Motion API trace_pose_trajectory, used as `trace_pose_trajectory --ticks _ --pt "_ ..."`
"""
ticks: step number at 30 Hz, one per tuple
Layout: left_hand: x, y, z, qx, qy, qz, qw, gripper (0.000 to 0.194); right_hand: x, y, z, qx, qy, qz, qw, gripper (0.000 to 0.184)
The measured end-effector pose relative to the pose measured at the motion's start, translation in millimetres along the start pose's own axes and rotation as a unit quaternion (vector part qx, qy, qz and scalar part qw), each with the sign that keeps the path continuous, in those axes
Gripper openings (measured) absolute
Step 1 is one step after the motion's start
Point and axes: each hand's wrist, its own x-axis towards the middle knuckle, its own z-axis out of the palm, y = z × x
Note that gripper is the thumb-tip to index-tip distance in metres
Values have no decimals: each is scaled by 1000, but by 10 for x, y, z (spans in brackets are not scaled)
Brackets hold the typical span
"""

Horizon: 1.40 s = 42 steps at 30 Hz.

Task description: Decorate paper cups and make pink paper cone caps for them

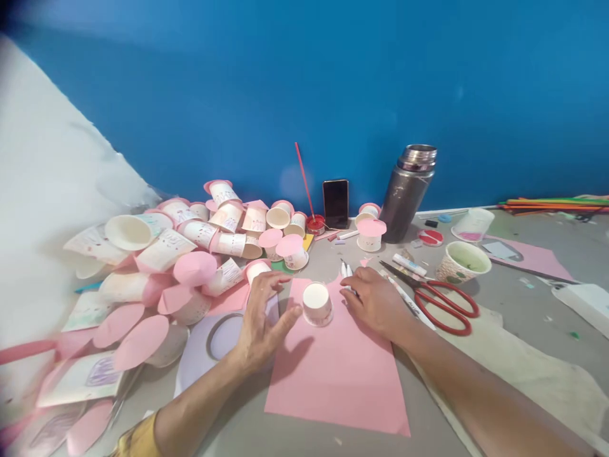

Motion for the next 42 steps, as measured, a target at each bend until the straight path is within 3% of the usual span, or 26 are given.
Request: trace_pose_trajectory --ticks 1,3,5,7,10,13,17,20,23,24,26,28,30,31,33,35,38,42 --pt "-5 45 -31 -5 -4 31 999 24 -2 17 1 9 20 1 1000 26" --pt "-56 155 -62 -24 -72 90 993 9 1 51 0 17 56 -3 998 28" --pt "-164 258 -26 -19 -191 151 970 15 8 81 -1 18 80 -16 996 29" --pt "-298 313 74 25 -268 223 937 25 11 103 -4 16 87 -35 995 28" --pt "-452 276 243 57 -293 276 914 26 -6 121 -7 15 69 -43 997 26" --pt "-493 178 309 56 -283 244 926 25 -40 137 -4 21 50 -34 998 24" --pt "-460 163 245 26 -276 176 945 28 -69 171 3 35 35 -38 998 23" --pt "-402 280 122 47 -302 174 936 27 -65 196 9 39 42 -50 997 23" --pt "-348 421 -129 112 -333 169 921 22 -49 187 -3 44 43 -59 996 22" --pt "-350 444 -243 107 -333 166 922 20 -46 171 -17 48 43 -59 996 21" --pt "-406 410 -491 80 -289 92 949 14 -42 120 -55 60 45 -53 996 21" --pt "-526 253 -714 124 -165 -3 978 17 -34 58 -93 71 54 -42 995 21" --pt "-687 17 -864 219 -68 -87 969 15 -19 1 -119 69 68 -31 995 23" --pt "-772 -101 -906 261 -50 -114 957 28 -9 -22 -126 66 74 -28 995 23" --pt "-921 -283 -932 313 -32 -145 938 54 12 -55 -131 67 78 -23 994 24" --pt "-1012 -361 -905 330 -34 -174 927 63 30 -74 -132 76 77 -21 994 23" --pt "-1017 -342 -842 320 -63 -203 923 63 43 -86 -133 85 76 -13 993 21" --pt "-963 -339 -819 314 -62 -187 929 57 24 -68 -119 89 78 -11 993 20"
